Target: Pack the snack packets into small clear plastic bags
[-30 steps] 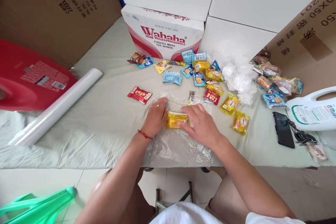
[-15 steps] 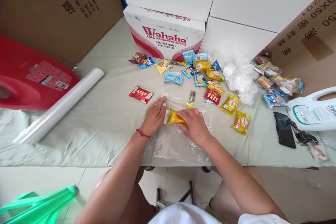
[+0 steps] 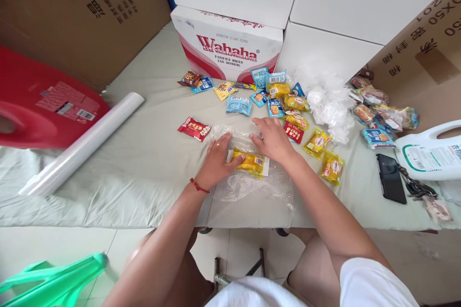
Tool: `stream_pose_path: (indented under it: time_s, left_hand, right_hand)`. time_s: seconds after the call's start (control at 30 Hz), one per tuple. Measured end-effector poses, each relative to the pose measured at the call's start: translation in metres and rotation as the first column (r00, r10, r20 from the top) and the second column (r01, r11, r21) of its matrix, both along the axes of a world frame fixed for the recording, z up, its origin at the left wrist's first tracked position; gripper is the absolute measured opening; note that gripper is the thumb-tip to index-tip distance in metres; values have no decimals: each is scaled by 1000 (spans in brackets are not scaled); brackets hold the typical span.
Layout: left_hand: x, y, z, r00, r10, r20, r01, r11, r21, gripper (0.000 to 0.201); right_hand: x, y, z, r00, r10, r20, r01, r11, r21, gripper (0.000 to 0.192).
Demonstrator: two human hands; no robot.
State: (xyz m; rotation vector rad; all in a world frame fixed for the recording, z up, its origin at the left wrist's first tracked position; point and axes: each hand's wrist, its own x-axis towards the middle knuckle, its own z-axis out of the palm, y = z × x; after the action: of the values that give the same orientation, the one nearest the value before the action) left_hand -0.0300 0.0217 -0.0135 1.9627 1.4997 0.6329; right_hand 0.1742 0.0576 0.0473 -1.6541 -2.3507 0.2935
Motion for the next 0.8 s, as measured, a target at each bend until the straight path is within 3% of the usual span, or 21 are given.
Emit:
stream_pose_path:
  time_s: [0.13, 0.2, 0.3, 0.5, 0.67, 0.8]
  left_hand:
    - [0, 0, -1, 1000, 9, 15, -10, 1000, 29, 72]
    - [0, 0, -2, 1000, 6, 17, -7, 999, 39, 72]
    - [0, -2, -2, 1000, 28, 15, -28, 998, 57, 74]
    - [3, -11, 3, 978, 200, -53, -194, 976, 101, 79]
    - [5, -20, 3, 964, 246, -96, -236, 966, 103, 75]
    - [3, -28, 1, 957, 278, -87, -269, 958, 102, 74]
  right_hand:
    - [-13, 36, -4, 972, 59, 226, 3, 965, -263, 46]
    - [-17, 43, -3, 971, 76, 228, 13, 930, -367, 31]
    - [-14, 39, 6, 990, 94, 102, -40, 896, -441, 13]
    - [-3, -9, 13, 966, 231, -118, -252, 945, -211, 15]
    - [1, -60, -2, 949, 310, -59, -315, 940, -134, 29]
    - [6, -81, -16, 943, 326, -67, -332, 936, -117, 43]
